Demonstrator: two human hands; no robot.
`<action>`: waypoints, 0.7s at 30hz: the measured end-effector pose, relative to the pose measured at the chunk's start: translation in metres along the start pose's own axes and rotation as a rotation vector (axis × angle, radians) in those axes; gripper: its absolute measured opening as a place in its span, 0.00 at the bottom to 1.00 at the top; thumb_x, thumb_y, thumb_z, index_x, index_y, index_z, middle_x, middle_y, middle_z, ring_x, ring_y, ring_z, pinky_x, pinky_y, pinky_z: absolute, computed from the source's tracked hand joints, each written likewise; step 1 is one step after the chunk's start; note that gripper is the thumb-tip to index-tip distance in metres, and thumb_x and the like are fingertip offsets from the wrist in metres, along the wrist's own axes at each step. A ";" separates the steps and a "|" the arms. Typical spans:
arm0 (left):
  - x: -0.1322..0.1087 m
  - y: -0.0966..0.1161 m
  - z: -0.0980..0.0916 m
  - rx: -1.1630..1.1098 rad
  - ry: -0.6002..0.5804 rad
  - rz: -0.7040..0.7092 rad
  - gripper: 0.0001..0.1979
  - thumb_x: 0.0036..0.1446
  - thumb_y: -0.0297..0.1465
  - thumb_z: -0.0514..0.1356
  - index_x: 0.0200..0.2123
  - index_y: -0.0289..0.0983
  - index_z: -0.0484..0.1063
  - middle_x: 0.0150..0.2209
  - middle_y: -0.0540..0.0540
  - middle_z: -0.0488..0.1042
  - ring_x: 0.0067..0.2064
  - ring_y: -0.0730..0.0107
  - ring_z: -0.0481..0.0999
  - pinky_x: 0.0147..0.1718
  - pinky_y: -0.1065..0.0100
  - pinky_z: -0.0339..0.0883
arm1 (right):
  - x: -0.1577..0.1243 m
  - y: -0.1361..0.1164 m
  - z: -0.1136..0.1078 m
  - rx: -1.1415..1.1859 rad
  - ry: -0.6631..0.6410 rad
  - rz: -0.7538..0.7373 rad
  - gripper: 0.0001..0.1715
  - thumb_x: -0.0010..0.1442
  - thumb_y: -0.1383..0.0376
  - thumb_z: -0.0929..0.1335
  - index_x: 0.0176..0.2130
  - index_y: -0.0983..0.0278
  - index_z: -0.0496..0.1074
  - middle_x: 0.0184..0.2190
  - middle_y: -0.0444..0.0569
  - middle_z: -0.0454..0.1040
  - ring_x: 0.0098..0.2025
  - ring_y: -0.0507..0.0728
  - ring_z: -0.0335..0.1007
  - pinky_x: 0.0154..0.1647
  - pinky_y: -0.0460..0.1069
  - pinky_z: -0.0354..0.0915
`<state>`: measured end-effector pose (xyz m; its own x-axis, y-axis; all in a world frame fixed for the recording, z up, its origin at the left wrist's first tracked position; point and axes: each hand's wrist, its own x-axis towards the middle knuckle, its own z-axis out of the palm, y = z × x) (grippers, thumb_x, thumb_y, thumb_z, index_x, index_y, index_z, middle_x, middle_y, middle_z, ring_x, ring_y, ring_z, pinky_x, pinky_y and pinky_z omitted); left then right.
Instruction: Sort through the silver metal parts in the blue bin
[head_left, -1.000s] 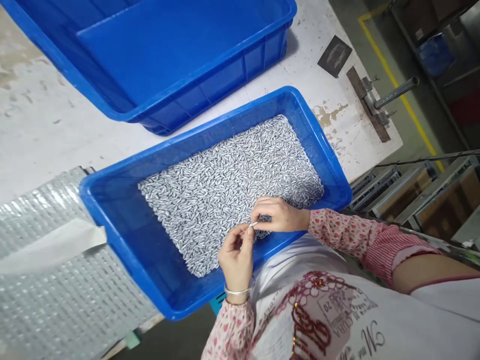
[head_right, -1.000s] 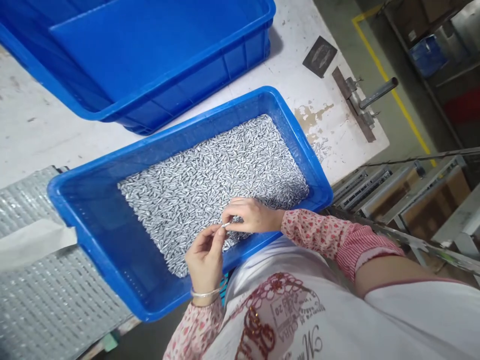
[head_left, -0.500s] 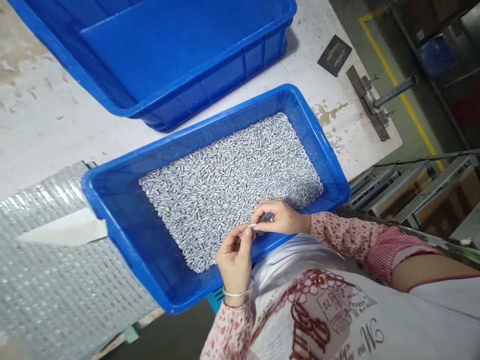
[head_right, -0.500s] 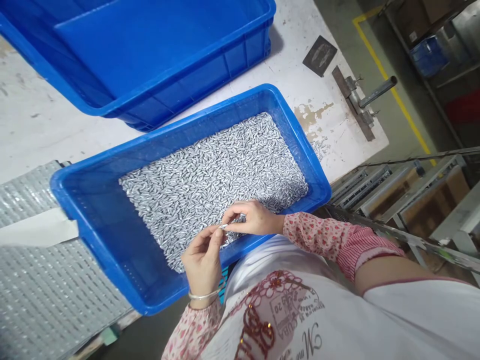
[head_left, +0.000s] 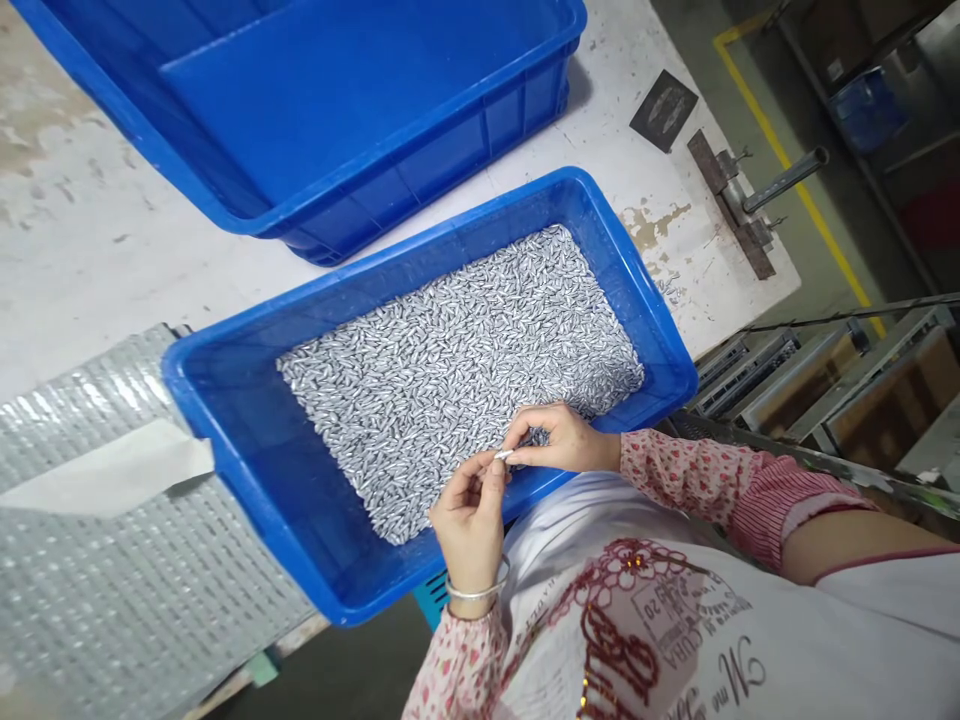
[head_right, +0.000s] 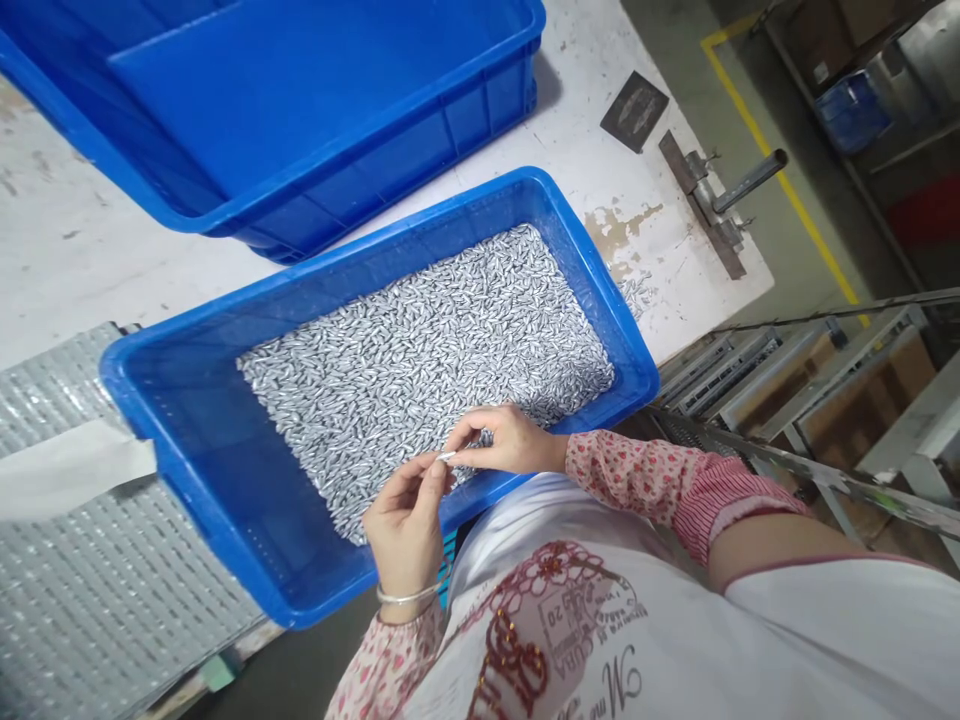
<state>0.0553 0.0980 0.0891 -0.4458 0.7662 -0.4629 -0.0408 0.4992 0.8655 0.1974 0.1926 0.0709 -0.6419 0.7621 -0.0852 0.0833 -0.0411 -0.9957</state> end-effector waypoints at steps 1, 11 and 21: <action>0.000 -0.001 0.000 -0.006 0.002 0.001 0.16 0.52 0.41 0.65 0.37 0.35 0.76 0.27 0.48 0.75 0.28 0.71 0.72 0.31 0.69 0.69 | -0.001 0.000 0.001 0.005 0.005 -0.001 0.05 0.56 0.66 0.72 0.33 0.66 0.75 0.31 0.47 0.76 0.35 0.52 0.72 0.40 0.48 0.67; -0.001 -0.032 -0.019 0.111 0.081 -0.104 0.21 0.45 0.47 0.66 0.36 0.36 0.76 0.32 0.47 0.77 0.31 0.68 0.74 0.35 0.66 0.70 | -0.009 0.034 -0.040 -0.225 0.054 0.168 0.06 0.55 0.66 0.72 0.34 0.67 0.75 0.32 0.46 0.78 0.33 0.50 0.71 0.37 0.44 0.65; 0.002 -0.072 -0.068 0.676 0.286 0.001 0.20 0.49 0.52 0.58 0.31 0.41 0.74 0.25 0.47 0.70 0.32 0.56 0.71 0.36 0.58 0.60 | -0.025 0.027 -0.160 -1.222 -0.194 0.472 0.15 0.64 0.75 0.59 0.44 0.71 0.72 0.41 0.59 0.75 0.41 0.58 0.72 0.42 0.50 0.62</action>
<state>-0.0036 0.0364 0.0386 -0.6651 0.6775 -0.3142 0.4791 0.7098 0.5164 0.3375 0.2753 0.0525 -0.4509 0.7272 -0.5176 0.8904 0.4072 -0.2036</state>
